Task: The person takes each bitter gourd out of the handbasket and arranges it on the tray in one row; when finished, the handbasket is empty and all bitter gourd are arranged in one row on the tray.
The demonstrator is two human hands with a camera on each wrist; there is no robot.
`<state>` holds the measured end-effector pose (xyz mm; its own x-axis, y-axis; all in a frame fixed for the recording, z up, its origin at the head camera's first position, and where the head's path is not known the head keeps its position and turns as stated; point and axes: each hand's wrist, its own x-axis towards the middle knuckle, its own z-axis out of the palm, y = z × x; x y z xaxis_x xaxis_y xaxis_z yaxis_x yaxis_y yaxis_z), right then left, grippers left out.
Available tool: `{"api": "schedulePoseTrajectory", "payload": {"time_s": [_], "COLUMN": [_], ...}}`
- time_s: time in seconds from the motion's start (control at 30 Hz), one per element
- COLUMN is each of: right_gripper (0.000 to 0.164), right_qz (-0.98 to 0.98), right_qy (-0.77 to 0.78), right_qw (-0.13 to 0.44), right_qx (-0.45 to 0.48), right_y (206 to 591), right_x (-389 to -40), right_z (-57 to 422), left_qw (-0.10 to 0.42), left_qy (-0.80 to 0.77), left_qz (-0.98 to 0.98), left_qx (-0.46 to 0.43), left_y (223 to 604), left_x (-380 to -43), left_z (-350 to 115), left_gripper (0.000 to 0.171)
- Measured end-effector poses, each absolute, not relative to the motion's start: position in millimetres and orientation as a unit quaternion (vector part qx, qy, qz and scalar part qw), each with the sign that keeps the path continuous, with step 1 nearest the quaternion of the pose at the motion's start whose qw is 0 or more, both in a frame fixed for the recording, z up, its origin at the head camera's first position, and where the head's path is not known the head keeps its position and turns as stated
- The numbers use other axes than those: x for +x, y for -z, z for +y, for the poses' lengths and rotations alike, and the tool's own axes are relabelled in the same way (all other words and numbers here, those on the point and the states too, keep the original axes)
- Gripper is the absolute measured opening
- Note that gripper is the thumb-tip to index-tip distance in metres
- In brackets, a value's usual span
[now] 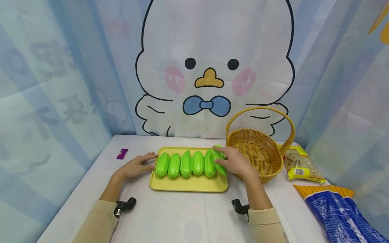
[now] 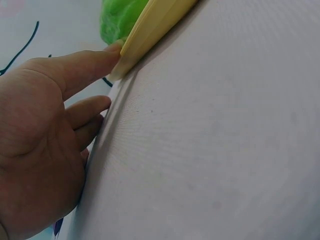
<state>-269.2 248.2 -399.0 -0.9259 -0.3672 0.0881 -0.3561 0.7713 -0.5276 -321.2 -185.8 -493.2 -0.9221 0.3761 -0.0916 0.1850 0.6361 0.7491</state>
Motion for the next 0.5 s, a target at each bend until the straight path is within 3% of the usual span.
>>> {"api": "schedulePoseTrajectory", "payload": {"time_s": [0.5], "right_gripper": [0.054], "right_qz": [0.964], "right_qy": [0.212], "right_qw": [0.026], "right_qx": [-0.156], "right_y": [402], "right_x": [-268], "right_z": [234], "left_qw": [0.120], "left_qy": [-0.395], "left_qz": [0.897], "left_qx": [0.157], "left_y": [492], "left_x": [-321], "left_z": [-185], "left_gripper": [0.061]}}
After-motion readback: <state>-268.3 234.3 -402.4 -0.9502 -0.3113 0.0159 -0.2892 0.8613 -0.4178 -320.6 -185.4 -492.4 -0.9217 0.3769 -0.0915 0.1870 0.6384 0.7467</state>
